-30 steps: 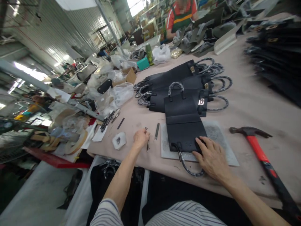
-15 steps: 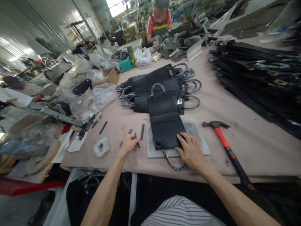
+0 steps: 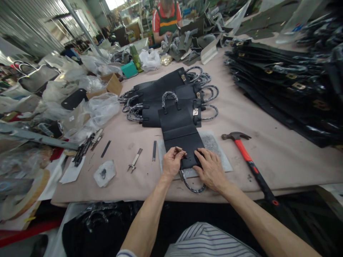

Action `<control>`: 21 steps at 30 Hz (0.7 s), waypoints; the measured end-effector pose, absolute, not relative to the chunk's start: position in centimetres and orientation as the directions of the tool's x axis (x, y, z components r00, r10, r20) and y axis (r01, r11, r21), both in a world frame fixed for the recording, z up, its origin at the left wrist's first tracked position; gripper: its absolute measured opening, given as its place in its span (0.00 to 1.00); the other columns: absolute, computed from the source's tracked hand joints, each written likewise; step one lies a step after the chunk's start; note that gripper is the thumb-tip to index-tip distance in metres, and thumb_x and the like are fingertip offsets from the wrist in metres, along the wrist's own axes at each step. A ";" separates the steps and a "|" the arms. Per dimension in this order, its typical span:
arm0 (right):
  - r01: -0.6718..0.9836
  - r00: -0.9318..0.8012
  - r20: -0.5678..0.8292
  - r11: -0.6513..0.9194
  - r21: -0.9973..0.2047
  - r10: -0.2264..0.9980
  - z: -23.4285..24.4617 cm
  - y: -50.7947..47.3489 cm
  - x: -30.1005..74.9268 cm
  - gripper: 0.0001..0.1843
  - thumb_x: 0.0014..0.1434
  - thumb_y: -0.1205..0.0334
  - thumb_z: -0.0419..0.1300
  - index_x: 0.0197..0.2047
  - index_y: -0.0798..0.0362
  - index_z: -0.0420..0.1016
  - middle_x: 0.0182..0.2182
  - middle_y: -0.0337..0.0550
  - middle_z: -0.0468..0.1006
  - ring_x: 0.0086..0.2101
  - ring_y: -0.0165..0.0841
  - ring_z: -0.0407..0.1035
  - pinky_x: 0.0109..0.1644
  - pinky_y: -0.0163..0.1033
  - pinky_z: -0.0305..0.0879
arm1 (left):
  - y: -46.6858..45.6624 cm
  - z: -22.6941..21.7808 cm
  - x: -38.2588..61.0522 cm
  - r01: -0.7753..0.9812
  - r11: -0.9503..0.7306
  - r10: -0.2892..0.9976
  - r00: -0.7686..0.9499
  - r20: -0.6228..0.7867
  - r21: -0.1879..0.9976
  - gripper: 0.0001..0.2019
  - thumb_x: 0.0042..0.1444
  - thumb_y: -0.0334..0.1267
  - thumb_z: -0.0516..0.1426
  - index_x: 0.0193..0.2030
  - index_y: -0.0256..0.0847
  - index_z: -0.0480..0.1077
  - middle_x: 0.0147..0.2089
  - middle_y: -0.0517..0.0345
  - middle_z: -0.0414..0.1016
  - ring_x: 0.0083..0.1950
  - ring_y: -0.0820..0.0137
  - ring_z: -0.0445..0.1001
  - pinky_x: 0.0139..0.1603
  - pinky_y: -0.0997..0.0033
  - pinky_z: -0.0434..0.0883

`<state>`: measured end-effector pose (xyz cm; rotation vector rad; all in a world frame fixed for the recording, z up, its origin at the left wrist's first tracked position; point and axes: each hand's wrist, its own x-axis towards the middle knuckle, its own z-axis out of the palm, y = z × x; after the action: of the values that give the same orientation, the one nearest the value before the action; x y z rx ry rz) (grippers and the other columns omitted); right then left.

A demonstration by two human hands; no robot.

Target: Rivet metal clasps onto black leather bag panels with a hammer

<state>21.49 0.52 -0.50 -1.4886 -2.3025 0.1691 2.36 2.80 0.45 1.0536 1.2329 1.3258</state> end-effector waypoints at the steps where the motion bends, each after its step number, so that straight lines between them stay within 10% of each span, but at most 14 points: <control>1: 0.850 -0.356 0.256 0.426 -0.311 0.899 -0.5 0.5 21.5 0.29 0.65 0.56 0.58 0.66 0.57 0.66 0.65 0.56 0.66 0.63 0.51 0.57 0.68 0.58 0.53 | 2.7 0.2 2.3 -0.099 0.011 0.993 -0.116 -0.022 0.995 0.13 0.59 0.46 0.65 0.40 0.39 0.72 0.36 0.54 0.82 0.38 0.68 0.82 0.44 0.69 0.80; 21: 0.842 -0.329 0.253 0.404 -0.358 0.910 -0.4 0.5 21.3 0.28 0.64 0.58 0.59 0.66 0.56 0.67 0.65 0.57 0.66 0.64 0.52 0.57 0.69 0.60 0.50 | 2.0 0.5 2.7 0.377 -0.205 0.967 -0.062 0.246 0.903 0.04 0.65 0.36 0.57 0.38 0.42 0.73 0.36 0.57 0.82 0.38 0.68 0.81 0.42 0.71 0.77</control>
<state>21.33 0.48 -0.37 -1.5014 -2.2556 0.2250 2.65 1.98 0.47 1.6164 1.4526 1.2641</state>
